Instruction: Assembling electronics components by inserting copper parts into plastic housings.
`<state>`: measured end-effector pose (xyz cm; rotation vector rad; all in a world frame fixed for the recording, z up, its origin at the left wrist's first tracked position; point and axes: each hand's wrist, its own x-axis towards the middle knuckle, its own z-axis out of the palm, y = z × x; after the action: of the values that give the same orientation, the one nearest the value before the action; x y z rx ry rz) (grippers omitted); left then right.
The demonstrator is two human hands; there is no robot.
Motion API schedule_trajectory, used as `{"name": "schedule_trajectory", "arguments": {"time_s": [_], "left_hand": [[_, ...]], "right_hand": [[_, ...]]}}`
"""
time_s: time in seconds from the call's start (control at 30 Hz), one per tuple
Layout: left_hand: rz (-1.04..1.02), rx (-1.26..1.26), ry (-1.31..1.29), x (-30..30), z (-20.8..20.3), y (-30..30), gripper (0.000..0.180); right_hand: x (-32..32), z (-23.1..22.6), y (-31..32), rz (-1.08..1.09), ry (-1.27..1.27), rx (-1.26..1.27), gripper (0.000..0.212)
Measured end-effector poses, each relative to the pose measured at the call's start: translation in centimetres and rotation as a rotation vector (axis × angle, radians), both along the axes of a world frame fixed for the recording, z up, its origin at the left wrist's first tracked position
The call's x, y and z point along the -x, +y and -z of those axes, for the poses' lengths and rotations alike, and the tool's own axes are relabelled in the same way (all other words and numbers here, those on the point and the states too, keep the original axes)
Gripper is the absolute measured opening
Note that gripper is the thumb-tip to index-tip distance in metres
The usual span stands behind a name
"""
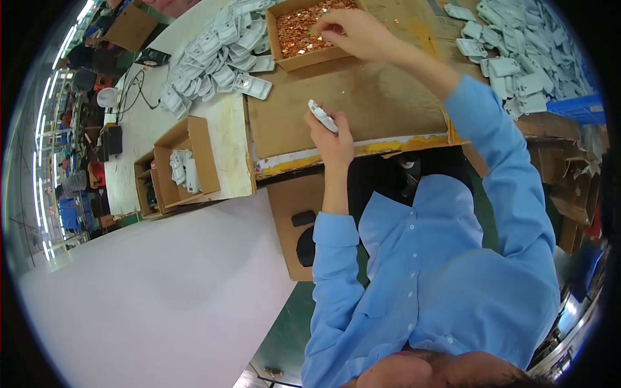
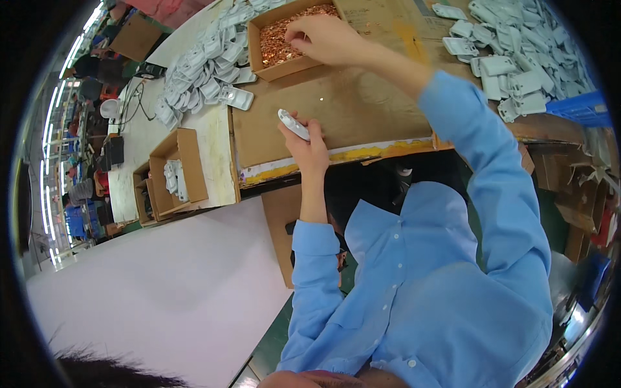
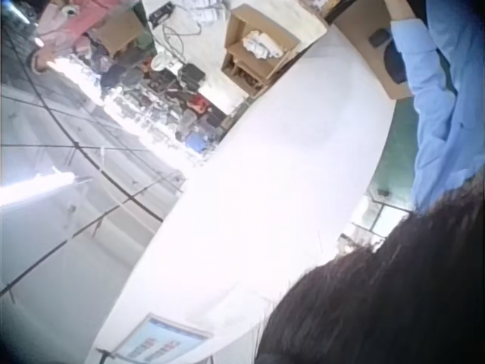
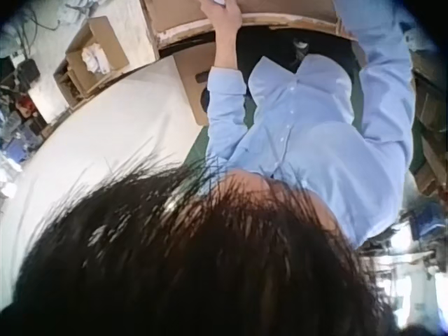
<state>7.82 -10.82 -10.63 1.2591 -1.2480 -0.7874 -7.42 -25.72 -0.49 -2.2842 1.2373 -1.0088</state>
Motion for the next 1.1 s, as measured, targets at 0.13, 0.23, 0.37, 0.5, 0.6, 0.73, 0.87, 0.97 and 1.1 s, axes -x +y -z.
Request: {"name": "schedule_trajectory", "arguments": {"time_s": [0.13,0.23,0.37,0.5,0.6,0.73,0.87,0.97,1.1], "left_hand": [[0.074,-0.107,0.229,0.1,0.4,-0.4,0.027],[0.092,-0.131,0.262,0.3,0.9,-0.8,0.023],[0.034,-0.100,0.181,-0.1,2.0,-1.2,0.026],[-0.007,-0.175,0.095,-0.4,2.5,-1.1,0.023],[-0.018,-0.134,0.058,0.5,1.3,-1.0,0.018],[0.018,-0.198,0.090,0.2,-0.9,-0.7,0.017],[0.001,-0.162,0.025,-0.2,-1.1,-0.7,0.017],[0.047,-0.187,0.096,0.0,-0.3,-0.9,0.018],[0.026,-0.187,0.112,0.4,1.4,-1.2,0.020]], "right_hand": [[-1.4,2.3,-6.9,0.014,0.412,0.045,0.017],[-1.9,3.4,-9.5,0.014,0.636,-0.035,0.018],[-3.8,4.0,-10.4,0.025,0.750,-0.040,0.021],[-5.3,4.1,-10.9,0.076,0.717,-0.062,0.019],[-4.7,3.8,-11.3,0.105,0.797,-0.176,0.020],[-5.0,2.9,-10.5,0.078,0.872,-0.278,0.020],[-4.6,3.8,-11.1,0.052,0.836,-0.300,0.020],[-3.5,3.6,-11.2,0.086,0.708,-0.290,0.016],[-0.2,3.7,-10.2,0.026,0.217,-0.183,0.016]]}}
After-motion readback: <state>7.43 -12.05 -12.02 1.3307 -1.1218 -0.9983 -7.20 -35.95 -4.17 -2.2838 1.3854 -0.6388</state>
